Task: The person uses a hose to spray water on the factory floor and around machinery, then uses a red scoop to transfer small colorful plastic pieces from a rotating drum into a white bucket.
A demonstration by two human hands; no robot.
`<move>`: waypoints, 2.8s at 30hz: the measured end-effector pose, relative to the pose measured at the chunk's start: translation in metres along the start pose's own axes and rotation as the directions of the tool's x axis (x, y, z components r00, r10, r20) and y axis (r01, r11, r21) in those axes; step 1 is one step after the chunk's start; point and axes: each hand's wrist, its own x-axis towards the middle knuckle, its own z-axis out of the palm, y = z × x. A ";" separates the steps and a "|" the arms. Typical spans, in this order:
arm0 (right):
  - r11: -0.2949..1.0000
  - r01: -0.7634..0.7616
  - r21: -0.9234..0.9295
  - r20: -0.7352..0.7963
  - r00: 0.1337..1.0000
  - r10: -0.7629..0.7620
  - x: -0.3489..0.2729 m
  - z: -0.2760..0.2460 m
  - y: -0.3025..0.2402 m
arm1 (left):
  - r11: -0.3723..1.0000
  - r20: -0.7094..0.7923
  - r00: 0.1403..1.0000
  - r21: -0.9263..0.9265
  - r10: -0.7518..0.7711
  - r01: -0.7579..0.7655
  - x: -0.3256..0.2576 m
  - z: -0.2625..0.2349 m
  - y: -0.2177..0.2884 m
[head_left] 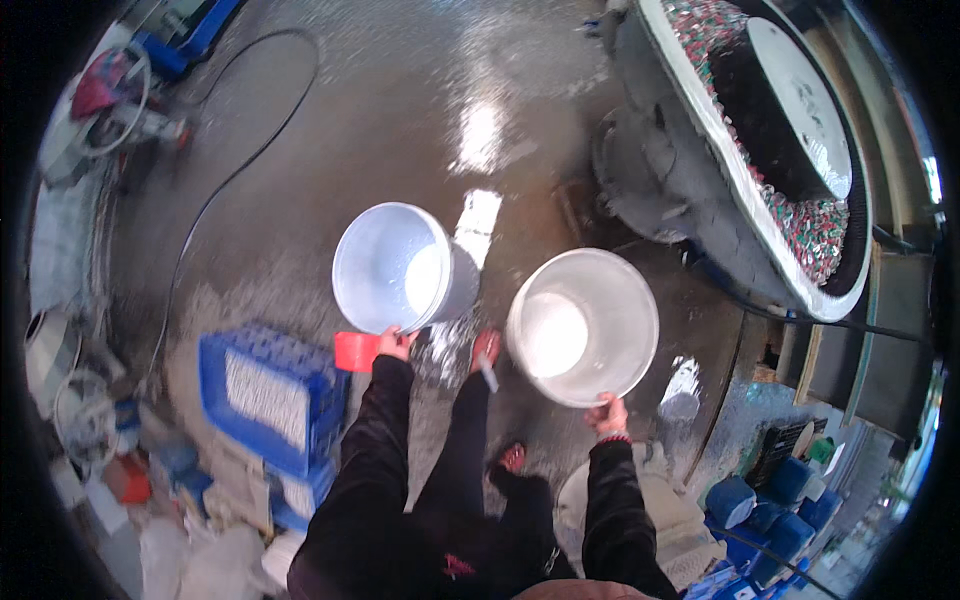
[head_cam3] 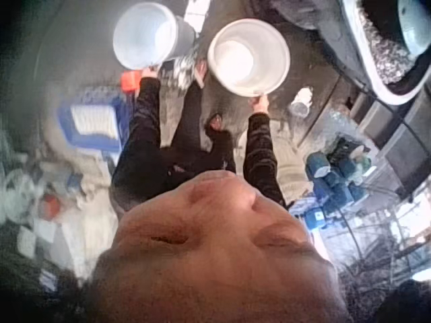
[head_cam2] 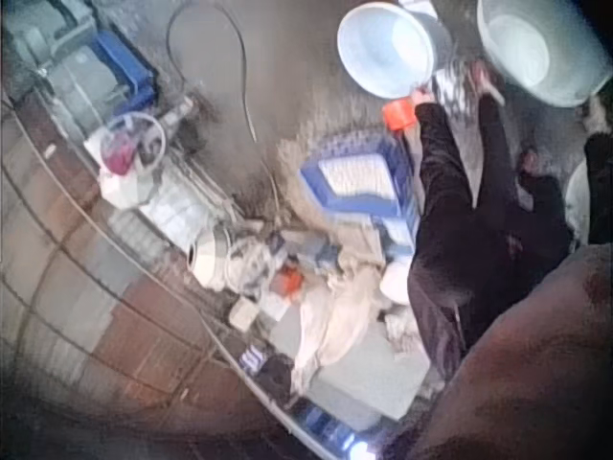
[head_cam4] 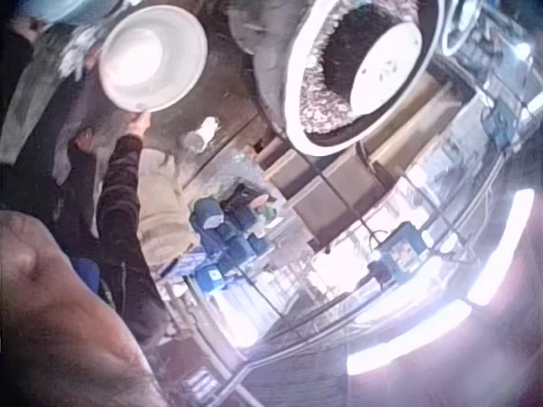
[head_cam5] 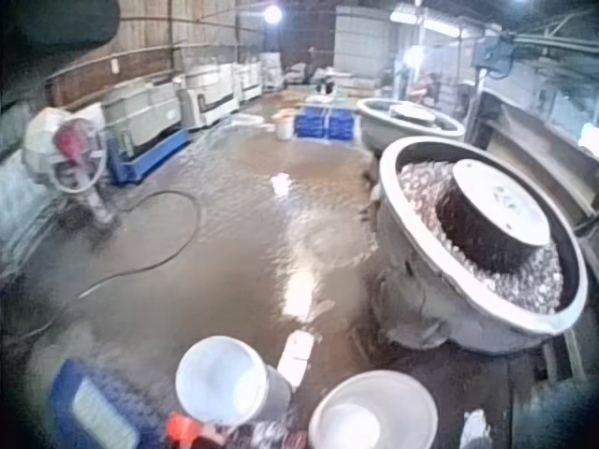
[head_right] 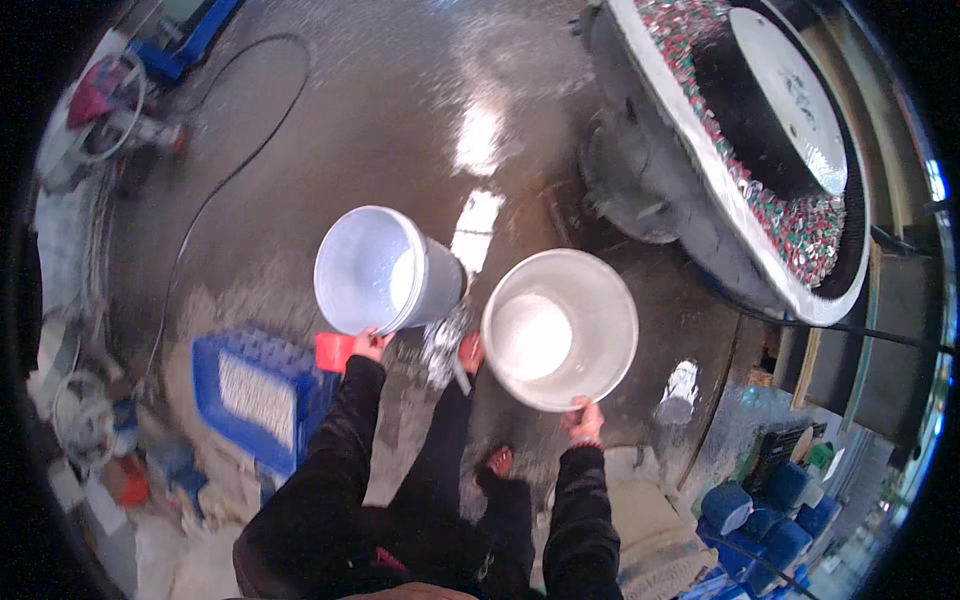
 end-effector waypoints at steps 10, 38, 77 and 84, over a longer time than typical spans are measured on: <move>0.996 0.066 0.062 0.085 0.994 -0.071 0.149 0.140 -0.009 | 0.998 -0.315 0.947 0.018 -0.059 0.068 0.202 0.191 -0.052; 0.716 0.548 0.433 0.743 0.233 -0.628 -0.225 -0.101 -0.242 | 0.490 0.828 0.175 0.470 -0.533 -0.734 -0.397 0.395 -0.043; -0.044 0.562 -0.826 0.337 0.429 -0.838 0.098 -0.196 -0.802 | -0.953 0.860 0.443 0.301 0.254 -0.039 -0.180 0.865 -0.061; 0.019 0.342 -0.939 0.186 0.556 -0.810 0.118 -0.128 -0.779 | -0.719 0.427 0.894 0.662 0.132 -0.210 -0.267 0.819 -0.117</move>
